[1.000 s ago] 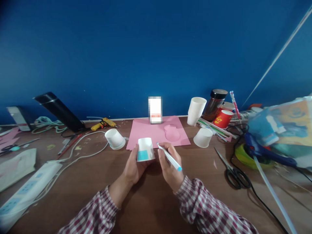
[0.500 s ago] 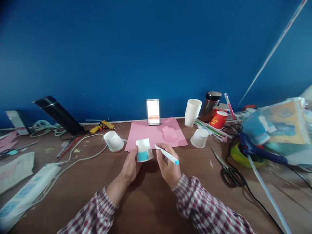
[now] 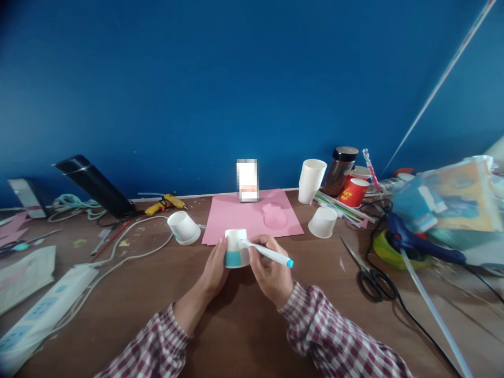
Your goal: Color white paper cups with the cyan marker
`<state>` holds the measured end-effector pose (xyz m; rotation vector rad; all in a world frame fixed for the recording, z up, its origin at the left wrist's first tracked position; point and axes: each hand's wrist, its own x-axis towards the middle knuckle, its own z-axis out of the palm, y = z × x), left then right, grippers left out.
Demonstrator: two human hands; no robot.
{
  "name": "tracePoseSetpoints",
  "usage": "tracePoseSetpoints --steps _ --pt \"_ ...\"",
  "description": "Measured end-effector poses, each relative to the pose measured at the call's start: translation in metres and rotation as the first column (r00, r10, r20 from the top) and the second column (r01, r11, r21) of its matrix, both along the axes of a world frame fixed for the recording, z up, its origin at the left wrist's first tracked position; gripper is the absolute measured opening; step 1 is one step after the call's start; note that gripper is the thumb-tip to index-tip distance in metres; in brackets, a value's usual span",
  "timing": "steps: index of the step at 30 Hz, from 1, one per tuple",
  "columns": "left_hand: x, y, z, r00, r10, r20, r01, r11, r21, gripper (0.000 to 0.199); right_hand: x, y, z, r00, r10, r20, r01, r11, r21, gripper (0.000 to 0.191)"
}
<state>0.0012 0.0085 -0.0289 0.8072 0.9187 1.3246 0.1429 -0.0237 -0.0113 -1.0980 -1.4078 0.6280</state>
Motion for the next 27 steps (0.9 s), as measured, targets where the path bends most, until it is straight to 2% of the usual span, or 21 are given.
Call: tracePoseSetpoints --steps 5,15,21,27 --pt "0.000 -0.003 0.006 0.977 -0.017 -0.212 0.036 0.996 0.085 0.040 -0.001 -0.001 0.004 1.000 0.002 -0.001 -0.002 1.000 -0.002 0.009" --pt "-0.002 -0.003 0.001 0.973 0.060 -0.222 -0.053 0.998 0.038 0.037 -0.001 -0.002 0.007 1.000 -0.007 -0.004 0.007 1.000 -0.026 0.010" --pt "-0.001 -0.005 0.010 0.920 -0.011 -0.391 0.058 0.992 0.109 0.049 -0.001 -0.001 0.003 1.000 0.020 -0.018 -0.020 0.999 -0.043 0.011" --pt "-0.001 -0.006 0.014 0.914 -0.013 -0.405 0.071 0.989 0.128 0.050 -0.002 -0.001 0.003 1.000 0.017 -0.025 -0.018 0.999 -0.029 0.010"
